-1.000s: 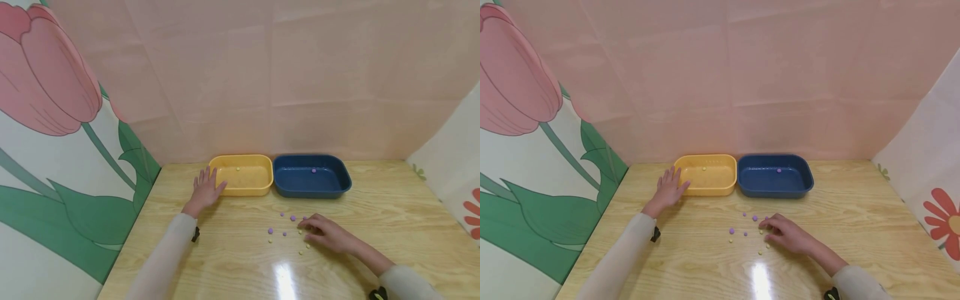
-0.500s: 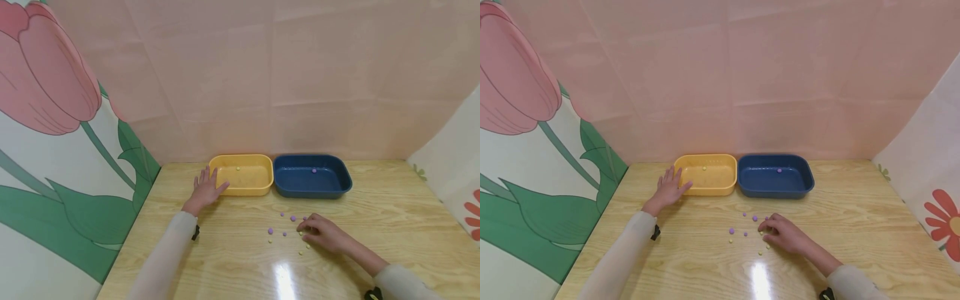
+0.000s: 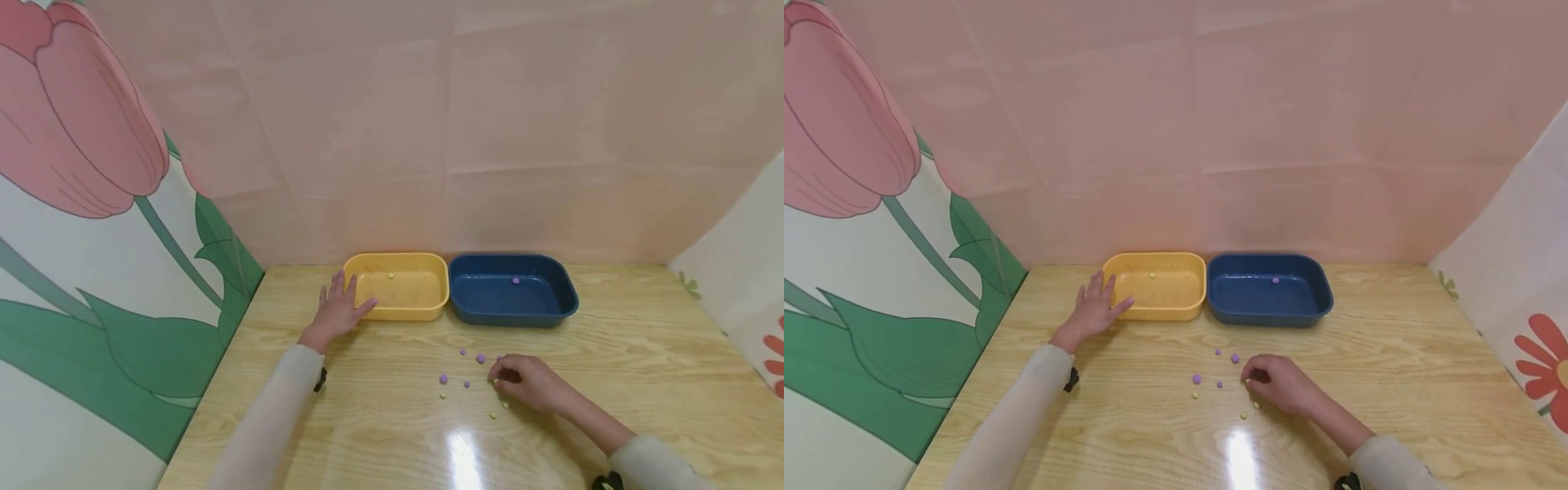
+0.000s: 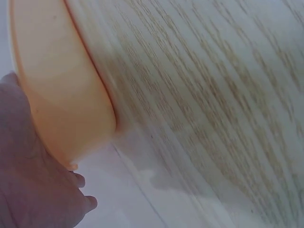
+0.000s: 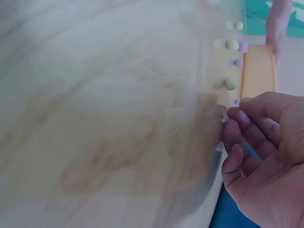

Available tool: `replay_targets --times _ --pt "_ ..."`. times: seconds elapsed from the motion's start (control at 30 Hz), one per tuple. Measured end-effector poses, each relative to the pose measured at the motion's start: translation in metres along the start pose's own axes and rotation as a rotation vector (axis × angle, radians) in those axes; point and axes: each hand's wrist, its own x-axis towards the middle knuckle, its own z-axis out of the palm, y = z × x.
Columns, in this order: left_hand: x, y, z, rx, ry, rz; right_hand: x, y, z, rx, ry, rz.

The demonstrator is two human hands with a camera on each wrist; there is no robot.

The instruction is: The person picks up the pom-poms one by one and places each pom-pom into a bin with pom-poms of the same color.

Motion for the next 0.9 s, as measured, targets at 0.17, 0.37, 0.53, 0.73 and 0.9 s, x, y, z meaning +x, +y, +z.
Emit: replay_targets --times 0.17,0.37,0.53,0.73,0.9 --pt "0.0 0.001 -0.002 0.011 0.006 0.003 0.005 -0.007 -0.005 0.021 -0.012 0.017" --pt "-0.001 0.002 -0.003 0.018 -0.021 -0.005 0.016 -0.016 -0.013 0.045 0.028 -0.006" --pt "0.0 0.001 0.0 0.046 -0.019 -0.012 0.032 -0.022 -0.02 0.048 0.041 -0.023" --pt "0.0 0.003 0.0 0.047 -0.02 -0.015 0.053 -0.031 -0.027 0.07 0.057 -0.022" --pt "-0.001 0.004 -0.004 0.04 -0.03 -0.006 0.073 -0.038 -0.029 0.062 0.059 0.006"
